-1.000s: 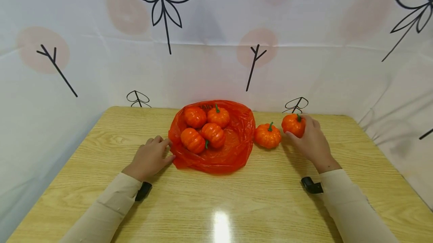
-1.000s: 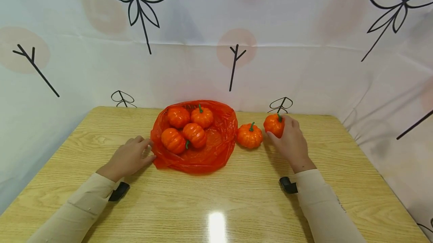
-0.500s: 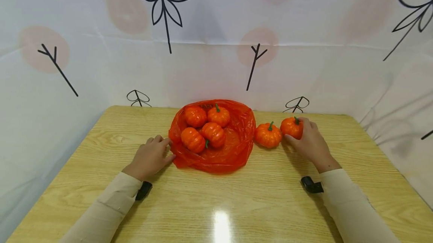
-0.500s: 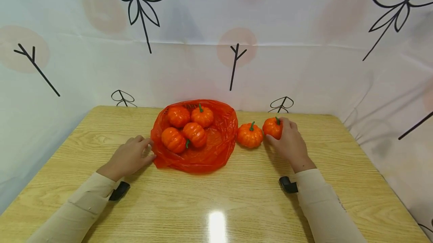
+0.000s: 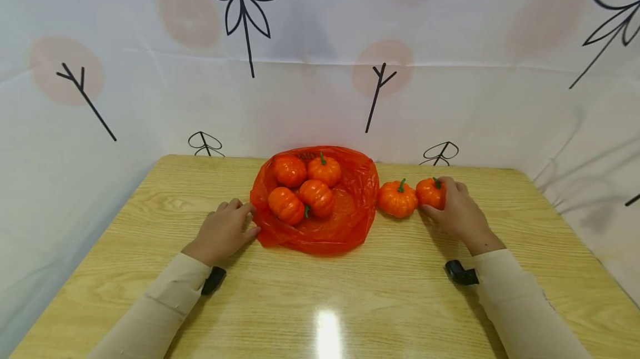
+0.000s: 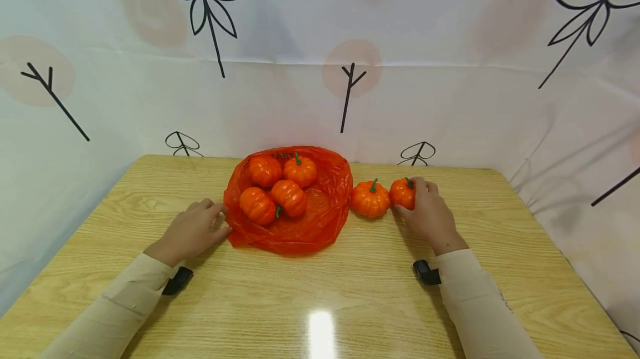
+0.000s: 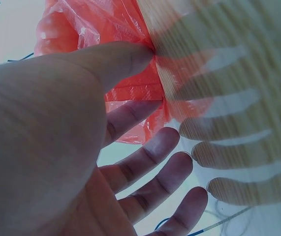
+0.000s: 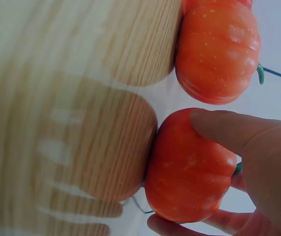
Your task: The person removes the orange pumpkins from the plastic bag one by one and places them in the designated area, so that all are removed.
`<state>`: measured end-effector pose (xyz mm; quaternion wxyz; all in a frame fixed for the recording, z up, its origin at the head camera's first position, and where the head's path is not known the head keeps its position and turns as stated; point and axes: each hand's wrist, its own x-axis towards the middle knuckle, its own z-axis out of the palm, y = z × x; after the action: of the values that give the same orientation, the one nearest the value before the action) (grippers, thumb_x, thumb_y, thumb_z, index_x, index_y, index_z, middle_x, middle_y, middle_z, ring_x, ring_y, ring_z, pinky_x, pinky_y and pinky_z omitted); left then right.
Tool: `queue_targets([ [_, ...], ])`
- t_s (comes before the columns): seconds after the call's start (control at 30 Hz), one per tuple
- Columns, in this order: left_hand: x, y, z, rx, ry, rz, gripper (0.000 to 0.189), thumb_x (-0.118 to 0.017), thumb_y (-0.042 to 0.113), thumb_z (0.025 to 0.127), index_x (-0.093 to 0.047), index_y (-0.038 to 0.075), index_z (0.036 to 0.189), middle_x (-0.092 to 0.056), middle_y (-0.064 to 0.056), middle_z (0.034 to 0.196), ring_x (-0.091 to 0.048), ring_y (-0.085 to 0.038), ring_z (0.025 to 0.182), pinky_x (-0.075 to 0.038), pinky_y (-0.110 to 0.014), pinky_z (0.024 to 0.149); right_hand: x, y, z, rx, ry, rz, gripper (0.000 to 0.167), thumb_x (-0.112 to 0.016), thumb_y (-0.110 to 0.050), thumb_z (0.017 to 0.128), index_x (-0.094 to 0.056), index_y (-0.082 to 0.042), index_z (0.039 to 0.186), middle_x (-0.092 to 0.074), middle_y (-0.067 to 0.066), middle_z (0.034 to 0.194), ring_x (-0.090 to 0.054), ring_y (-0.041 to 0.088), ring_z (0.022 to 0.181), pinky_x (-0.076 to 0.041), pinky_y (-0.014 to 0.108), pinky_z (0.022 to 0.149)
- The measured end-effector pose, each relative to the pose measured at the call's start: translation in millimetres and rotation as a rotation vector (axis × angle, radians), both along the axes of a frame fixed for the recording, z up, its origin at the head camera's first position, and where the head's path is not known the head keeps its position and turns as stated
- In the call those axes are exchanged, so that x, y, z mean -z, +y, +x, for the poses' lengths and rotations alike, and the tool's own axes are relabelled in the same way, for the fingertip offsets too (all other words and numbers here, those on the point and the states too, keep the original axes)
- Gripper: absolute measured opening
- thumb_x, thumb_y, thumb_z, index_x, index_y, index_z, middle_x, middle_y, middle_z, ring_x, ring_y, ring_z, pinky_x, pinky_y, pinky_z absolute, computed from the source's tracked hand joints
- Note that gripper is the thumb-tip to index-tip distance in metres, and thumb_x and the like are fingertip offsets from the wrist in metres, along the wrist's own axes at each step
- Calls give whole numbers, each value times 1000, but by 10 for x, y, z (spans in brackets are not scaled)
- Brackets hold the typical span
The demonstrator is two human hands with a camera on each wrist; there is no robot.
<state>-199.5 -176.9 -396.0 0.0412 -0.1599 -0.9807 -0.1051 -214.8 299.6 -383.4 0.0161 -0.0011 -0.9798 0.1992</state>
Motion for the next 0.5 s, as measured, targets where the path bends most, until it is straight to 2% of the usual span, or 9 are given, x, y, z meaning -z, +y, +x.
queue_targets([
  [0.2,-17,6,4,1,-5,-6,35,-74,33,89,-66,10,114,-63,-13,106,-59,-34,94,-53,-52,72,-3,-6,2,-7,0,9,79,-69,-31,93,-26,7,147,-31,44,141,-52,61,112,-46,70,89],
  [0.5,20,-12,-12,4,-1,-1,37,-73,34,89,-65,9,116,-62,-14,107,-59,-36,96,-52,-53,73,-12,-13,10,-13,-6,-7,80,-69,-31,92,-26,6,148,-30,42,145,-50,59,117,-45,70,91],
])
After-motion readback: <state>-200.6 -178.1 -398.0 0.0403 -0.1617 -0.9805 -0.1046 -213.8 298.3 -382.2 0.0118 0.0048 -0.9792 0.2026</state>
